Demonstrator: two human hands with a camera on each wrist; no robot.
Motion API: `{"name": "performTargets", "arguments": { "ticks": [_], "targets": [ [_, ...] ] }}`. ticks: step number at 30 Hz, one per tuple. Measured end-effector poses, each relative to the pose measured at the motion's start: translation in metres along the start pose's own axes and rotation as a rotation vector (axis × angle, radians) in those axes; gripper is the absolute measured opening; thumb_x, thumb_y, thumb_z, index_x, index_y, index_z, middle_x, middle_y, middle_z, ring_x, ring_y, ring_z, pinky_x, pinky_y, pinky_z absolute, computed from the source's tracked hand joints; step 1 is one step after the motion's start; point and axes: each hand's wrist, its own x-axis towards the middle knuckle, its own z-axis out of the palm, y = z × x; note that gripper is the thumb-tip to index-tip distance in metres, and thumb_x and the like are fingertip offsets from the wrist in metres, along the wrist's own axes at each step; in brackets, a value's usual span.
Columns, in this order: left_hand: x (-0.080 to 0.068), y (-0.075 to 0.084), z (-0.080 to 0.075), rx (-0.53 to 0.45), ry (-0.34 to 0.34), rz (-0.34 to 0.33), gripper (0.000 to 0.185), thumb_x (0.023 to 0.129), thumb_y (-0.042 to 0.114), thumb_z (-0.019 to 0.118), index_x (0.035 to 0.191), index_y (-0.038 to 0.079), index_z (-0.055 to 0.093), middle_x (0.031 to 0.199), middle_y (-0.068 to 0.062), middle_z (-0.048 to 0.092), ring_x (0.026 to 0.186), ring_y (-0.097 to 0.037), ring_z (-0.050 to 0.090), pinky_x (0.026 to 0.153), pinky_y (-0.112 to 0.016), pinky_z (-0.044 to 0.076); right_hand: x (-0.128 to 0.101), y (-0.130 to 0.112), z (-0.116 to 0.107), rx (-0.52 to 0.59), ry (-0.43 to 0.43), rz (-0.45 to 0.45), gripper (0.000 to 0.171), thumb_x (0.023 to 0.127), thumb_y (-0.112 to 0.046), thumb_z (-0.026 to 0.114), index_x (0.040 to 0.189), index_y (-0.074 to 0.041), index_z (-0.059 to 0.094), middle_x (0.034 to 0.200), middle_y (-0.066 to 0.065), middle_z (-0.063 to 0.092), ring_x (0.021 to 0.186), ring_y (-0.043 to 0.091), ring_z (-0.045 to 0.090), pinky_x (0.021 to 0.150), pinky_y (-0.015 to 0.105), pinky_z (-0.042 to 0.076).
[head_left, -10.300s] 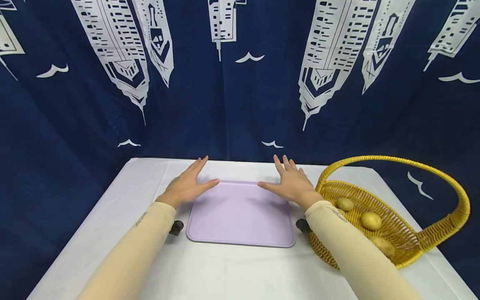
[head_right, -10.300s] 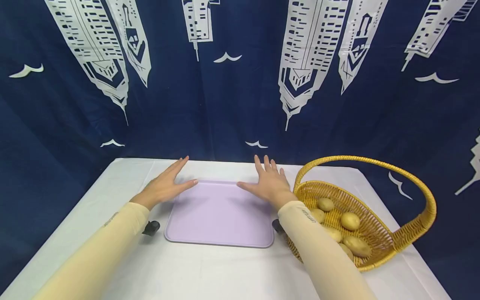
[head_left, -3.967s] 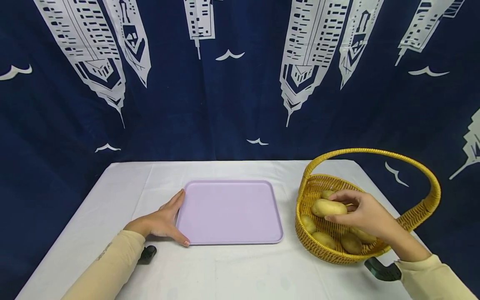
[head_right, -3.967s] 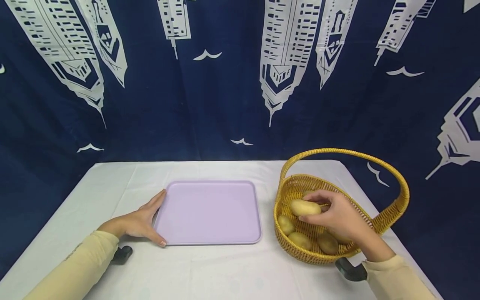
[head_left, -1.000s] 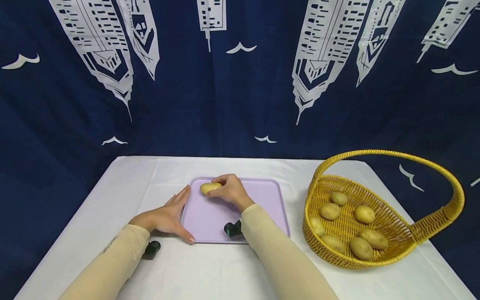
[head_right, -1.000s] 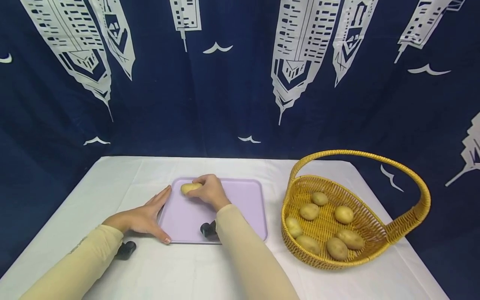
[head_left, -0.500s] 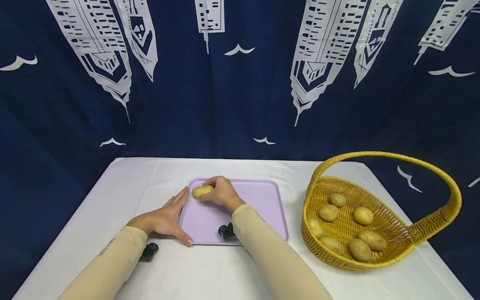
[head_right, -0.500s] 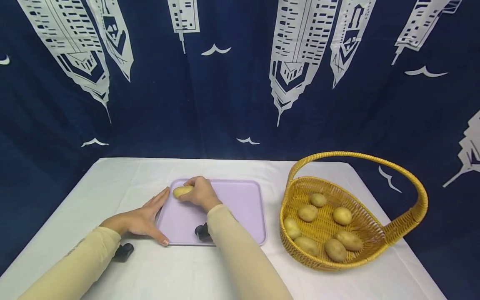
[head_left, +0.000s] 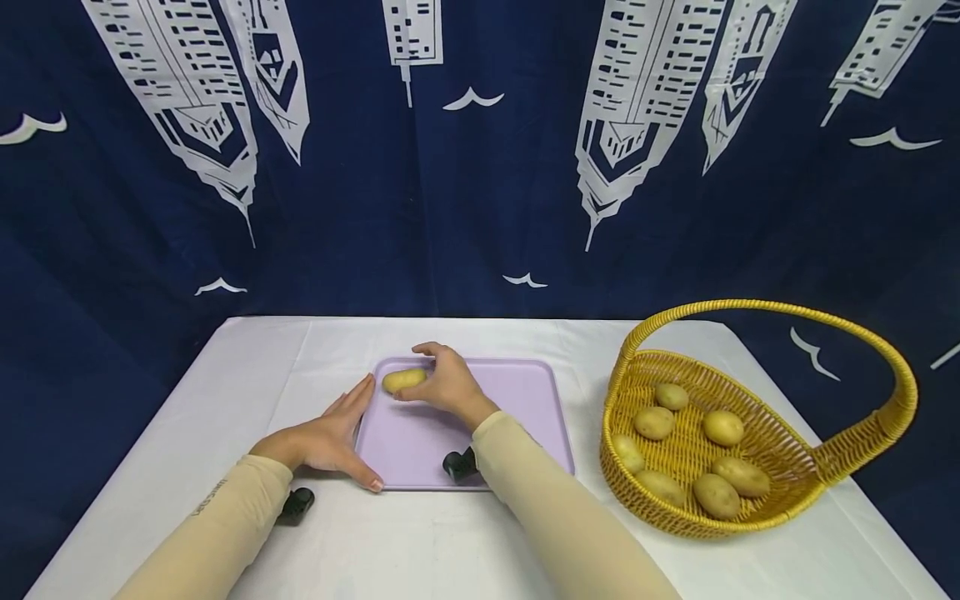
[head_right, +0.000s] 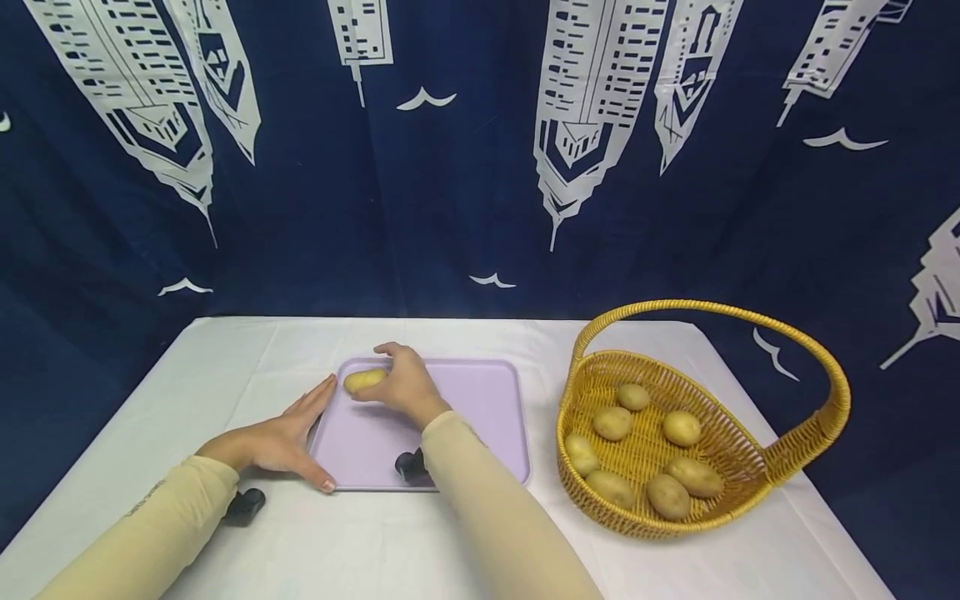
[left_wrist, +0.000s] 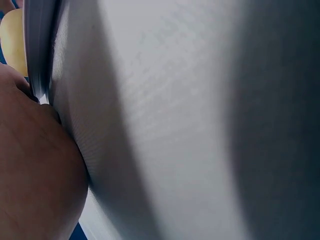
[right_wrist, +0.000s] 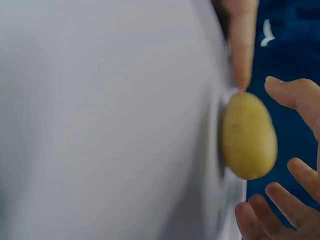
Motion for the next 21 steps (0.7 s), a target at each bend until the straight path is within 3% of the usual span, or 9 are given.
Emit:
{"name": "performTargets", "arguments": {
  "ticks": [6,11,21],
  "targets": [
    [0.002,0.0,0.0,0.014,0.011,-0.013,0.156,0.04,0.068,0.083,0.152,0.01,-0.008,0.161,-0.007,-0.012,0.146,-0.041,-0.003,0.116,-0.063,0.009,-0.017,-0.009,-0.022,0.085,0.082,-0.043,0.085,0.061,-0.033,0.088,0.135,-0.018,0.05,0.14,0.005,0.049,0.127,0.031,0.049,0.1,0.042,0.047],
    [0.002,0.002,0.001,0.004,0.009,-0.018,0.156,0.041,0.066,0.084,0.152,0.009,-0.008,0.161,-0.007,-0.013,0.146,-0.042,-0.004,0.115,-0.064,0.008,-0.043,-0.018,-0.04,0.114,0.08,-0.093,0.086,0.06,-0.033,0.088,0.136,-0.022,0.048,0.142,-0.001,0.047,0.127,0.029,0.049,0.1,0.046,0.047],
    [0.001,0.002,0.002,-0.005,0.017,-0.002,0.156,0.041,0.065,0.085,0.152,0.008,-0.008,0.161,-0.008,-0.012,0.144,-0.045,-0.005,0.113,-0.067,0.007,-0.097,-0.029,-0.067,0.172,0.064,-0.145,0.082,0.059,-0.032,0.09,0.13,-0.034,0.049,0.137,-0.013,0.05,0.123,0.011,0.05,0.1,0.033,0.049]
  ]
}}
